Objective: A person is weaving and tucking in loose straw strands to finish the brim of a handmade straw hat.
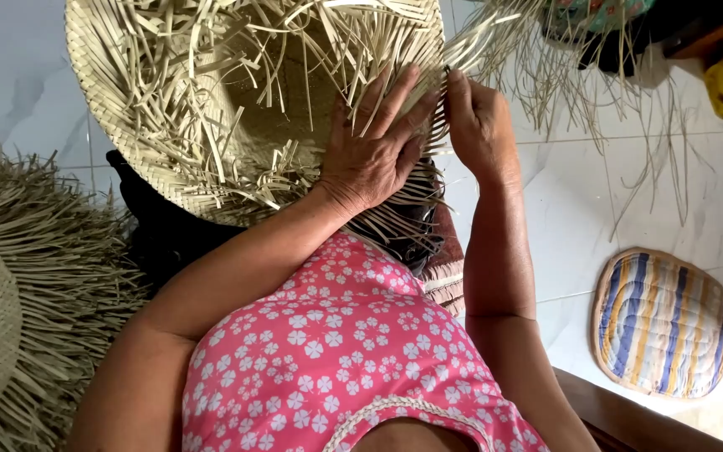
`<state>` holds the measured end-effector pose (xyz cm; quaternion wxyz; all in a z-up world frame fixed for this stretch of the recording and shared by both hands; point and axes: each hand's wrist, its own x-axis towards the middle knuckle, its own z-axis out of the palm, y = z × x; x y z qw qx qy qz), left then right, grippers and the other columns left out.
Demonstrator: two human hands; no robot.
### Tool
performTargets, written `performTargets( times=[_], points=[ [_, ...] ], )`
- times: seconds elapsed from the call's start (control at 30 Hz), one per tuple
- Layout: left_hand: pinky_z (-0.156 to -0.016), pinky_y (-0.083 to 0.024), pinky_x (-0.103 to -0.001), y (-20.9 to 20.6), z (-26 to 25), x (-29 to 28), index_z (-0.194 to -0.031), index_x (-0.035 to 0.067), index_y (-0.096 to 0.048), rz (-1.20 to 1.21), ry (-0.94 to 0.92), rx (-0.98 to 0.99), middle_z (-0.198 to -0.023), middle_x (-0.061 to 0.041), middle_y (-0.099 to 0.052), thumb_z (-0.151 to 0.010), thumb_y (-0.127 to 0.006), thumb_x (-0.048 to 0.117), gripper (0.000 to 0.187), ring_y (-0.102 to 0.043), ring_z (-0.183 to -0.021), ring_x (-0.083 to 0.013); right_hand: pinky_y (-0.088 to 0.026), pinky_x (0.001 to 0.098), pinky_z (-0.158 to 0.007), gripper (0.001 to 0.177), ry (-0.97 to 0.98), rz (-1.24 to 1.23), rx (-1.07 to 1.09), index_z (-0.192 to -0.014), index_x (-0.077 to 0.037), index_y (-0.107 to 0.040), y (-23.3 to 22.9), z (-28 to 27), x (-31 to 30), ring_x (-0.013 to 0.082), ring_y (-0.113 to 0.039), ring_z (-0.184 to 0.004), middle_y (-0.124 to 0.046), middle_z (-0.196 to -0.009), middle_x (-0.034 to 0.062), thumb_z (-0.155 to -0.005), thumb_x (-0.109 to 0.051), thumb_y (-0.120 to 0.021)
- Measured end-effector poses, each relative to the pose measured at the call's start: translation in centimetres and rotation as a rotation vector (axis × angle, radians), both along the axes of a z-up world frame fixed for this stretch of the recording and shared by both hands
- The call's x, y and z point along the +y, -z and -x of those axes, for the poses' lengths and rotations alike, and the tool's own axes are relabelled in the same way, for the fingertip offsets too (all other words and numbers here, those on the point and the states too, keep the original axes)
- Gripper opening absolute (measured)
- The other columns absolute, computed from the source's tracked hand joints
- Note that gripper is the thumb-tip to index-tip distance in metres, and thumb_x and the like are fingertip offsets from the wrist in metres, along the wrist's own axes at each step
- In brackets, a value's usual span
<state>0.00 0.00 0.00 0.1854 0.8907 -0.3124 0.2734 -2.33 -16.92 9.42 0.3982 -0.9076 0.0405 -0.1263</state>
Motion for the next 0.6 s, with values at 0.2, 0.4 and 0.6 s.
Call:
performTargets(
  times=[0.2, 0.4, 0.6],
  points=[
    [-0.124, -0.031, -0.074, 0.3, 0.0, 0.0, -0.167, 0.039, -0.025, 0.004, -0.006, -0.030, -0.171, 0.000, 0.003, -0.114, -0.056, 0.053, 0.063, -0.017, -0.160, -0.0253, -0.041, 0.0287, -0.054, 0.062, -0.043, 0.005, -0.072, -0.072, -0.006, -0.057, 0.5, -0.6, -0.1, 0.0113, -0.045, -0.060, -0.051, -0.065, 0.0006, -0.111, -0.052, -0.044],
    [-0.122, -0.035, -0.072, 0.5, 0.0, -0.1, -0.164, 0.034, -0.034, 0.028, -0.008, -0.045, -0.171, -0.001, 0.000, -0.112, -0.055, 0.048, 0.058, -0.023, -0.158, -0.0268, -0.037, 0.0242, -0.045, 0.054, -0.011, -0.054, -0.217, -0.085, 0.002, -0.077, 0.3, -1.0, 1.0, 0.0081, -0.045, -0.051, -0.059, -0.060, 0.0028, -0.108, -0.044, -0.057],
    [-0.124, -0.033, -0.073, 0.2, 0.0, -0.1, -0.165, 0.037, -0.027, 0.003, -0.020, -0.020, -0.170, -0.001, -0.002, -0.113, -0.053, 0.050, 0.060, -0.027, -0.158, -0.0264, -0.036, 0.0232, -0.047, 0.056, -0.035, -0.264, -0.148, -0.069, -0.005, -0.069, 1.7, -2.1, -0.3, 0.0072, -0.045, -0.049, -0.056, -0.057, 0.0009, -0.106, -0.045, -0.058]
  ],
)
